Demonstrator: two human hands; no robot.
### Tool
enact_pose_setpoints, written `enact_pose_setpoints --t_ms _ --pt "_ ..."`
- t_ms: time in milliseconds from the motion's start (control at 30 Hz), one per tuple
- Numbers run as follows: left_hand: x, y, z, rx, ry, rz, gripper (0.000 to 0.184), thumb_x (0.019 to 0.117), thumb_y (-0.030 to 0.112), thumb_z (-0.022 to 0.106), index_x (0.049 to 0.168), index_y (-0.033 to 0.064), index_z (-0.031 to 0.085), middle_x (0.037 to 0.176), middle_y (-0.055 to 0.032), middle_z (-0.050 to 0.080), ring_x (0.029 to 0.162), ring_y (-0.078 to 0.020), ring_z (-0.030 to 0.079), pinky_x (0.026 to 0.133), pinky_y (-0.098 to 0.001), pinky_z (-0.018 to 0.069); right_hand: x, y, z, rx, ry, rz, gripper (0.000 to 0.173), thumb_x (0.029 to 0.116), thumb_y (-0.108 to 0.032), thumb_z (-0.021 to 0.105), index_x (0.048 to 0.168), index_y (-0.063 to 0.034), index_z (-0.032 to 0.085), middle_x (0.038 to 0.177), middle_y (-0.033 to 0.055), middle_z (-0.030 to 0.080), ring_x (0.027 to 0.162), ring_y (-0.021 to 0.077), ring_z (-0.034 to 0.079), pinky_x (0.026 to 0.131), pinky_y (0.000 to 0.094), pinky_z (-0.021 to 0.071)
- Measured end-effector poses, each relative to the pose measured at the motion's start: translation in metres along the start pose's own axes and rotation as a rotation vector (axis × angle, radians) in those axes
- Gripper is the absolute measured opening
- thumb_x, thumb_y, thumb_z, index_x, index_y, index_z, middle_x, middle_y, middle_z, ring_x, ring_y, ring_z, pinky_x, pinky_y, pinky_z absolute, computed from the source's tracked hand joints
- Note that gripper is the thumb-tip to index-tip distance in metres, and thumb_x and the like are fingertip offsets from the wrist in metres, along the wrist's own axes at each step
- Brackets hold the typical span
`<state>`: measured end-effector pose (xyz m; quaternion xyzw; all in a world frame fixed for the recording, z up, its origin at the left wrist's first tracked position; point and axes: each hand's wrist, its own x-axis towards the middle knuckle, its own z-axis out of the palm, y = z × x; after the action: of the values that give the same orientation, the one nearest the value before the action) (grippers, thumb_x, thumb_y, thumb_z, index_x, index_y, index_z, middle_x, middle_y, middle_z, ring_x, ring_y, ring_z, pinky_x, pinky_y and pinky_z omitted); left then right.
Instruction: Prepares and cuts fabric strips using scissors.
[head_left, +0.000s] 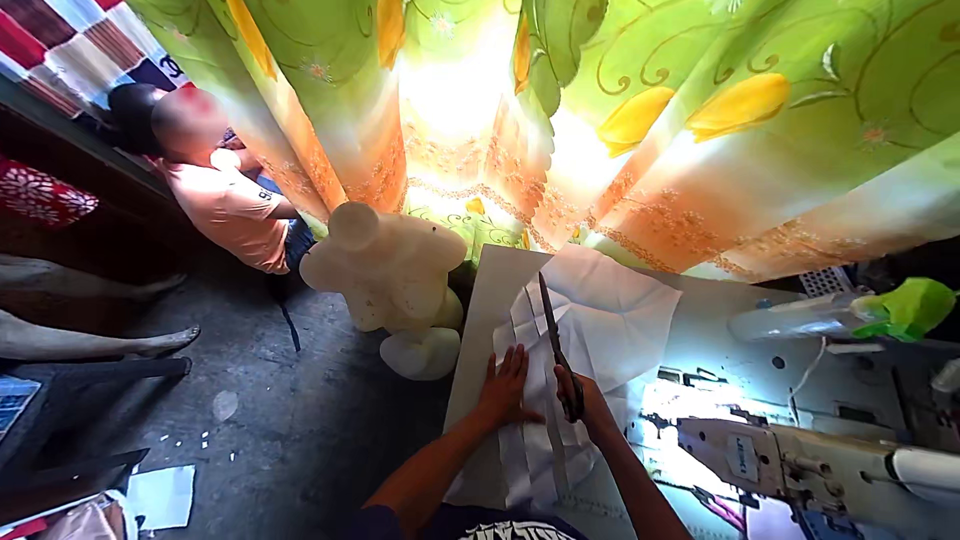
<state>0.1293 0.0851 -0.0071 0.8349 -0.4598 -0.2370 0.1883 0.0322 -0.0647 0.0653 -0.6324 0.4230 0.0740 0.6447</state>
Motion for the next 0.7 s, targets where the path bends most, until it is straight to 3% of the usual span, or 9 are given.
enact_pose_setpoints --t_ms 167,300,400,467,600,633,700 --pt "0.042 -0.016 -0.035 0.073 -0.116 0.002 0.124 0.0782 0.071 0.073 0.163 -0.0014 0.017 0.17 -0.0219 0.013 0.159 -0.0374 0.009 0.122 -0.0687 0.0035 -0.049 0.046 -0.013 -0.009 0.132 0.008 0.038 0.1071 -0.033 0.053 0.085 -0.0026 0.059 0.062 -0.0019 0.05 0.048 0.0065 0.048 0.048 0.0243 0.0448" --pt "0.054 -0.017 -0.049 0.027 -0.102 -0.001 0.112 0.0845 0.071 0.067 0.163 0.0046 0.023 0.17 -0.0235 0.014 0.158 -0.0396 0.01 0.122 -0.0682 0.0056 -0.093 0.089 -0.018 -0.161 0.29 0.067 0.045 0.1035 -0.04 0.059 0.096 0.0037 0.065 0.071 0.0079 0.056 0.061 0.0177 0.054 0.062 0.0397 0.0491" --pt "0.056 0.008 -0.051 0.004 -0.049 -0.013 0.094 0.0935 0.071 0.054 0.16 0.0067 0.035 0.169 -0.0226 0.019 0.158 -0.0417 0.009 0.121 -0.0706 0.0016 -0.122 0.115 -0.019 -0.274 0.411 0.13 0.05 0.1 -0.043 0.065 0.096 0.0075 0.066 0.073 0.0163 0.059 0.067 0.0279 0.057 0.067 0.0499 0.0481" --pt "0.062 0.032 -0.038 0.049 -0.037 0.07 0.084 0.0964 0.067 0.052 0.157 0.0097 0.042 0.169 -0.0196 0.023 0.158 -0.0403 0.009 0.121 -0.0715 0.0004 -0.133 0.131 -0.02 -0.322 0.46 0.185 0.053 0.0981 -0.045 0.067 0.098 0.0079 0.067 0.076 0.0207 0.062 0.073 0.0347 0.061 0.07 0.0557 0.0479" --pt "0.081 0.068 -0.003 0.131 -0.193 0.131 0.079 0.1003 0.053 0.056 0.161 0.0082 0.033 0.171 -0.0164 0.015 0.159 -0.0367 0.004 0.121 -0.0705 -0.0019 -0.146 0.151 -0.024 -0.349 0.489 0.251 0.055 0.0971 -0.048 0.067 0.102 0.0061 0.067 0.082 0.023 0.066 0.08 0.0388 0.065 0.075 0.0586 0.049" --pt "0.083 0.074 0.003 0.123 -0.195 0.125 0.072 0.1031 0.049 0.054 0.159 0.0075 0.036 0.17 -0.0163 0.02 0.159 -0.0365 0.01 0.121 -0.0699 0.0007 -0.149 0.154 -0.024 -0.344 0.497 0.248 0.055 0.0968 -0.049 0.067 0.102 0.0062 0.067 0.082 0.0233 0.066 0.08 0.039 0.065 0.075 0.0588 0.0489" --pt "0.087 0.086 0.002 0.043 -0.09 0.117 0.042 0.1068 0.027 0.051 0.14 0.0027 0.06 0.156 -0.0174 0.049 0.151 -0.0351 0.037 0.123 -0.0649 0.0136 -0.155 0.158 -0.028 -0.355 0.516 0.23 0.056 0.0959 -0.05 0.068 0.102 0.0063 0.068 0.081 0.0237 0.066 0.08 0.0397 0.066 0.074 0.0592 0.0497"
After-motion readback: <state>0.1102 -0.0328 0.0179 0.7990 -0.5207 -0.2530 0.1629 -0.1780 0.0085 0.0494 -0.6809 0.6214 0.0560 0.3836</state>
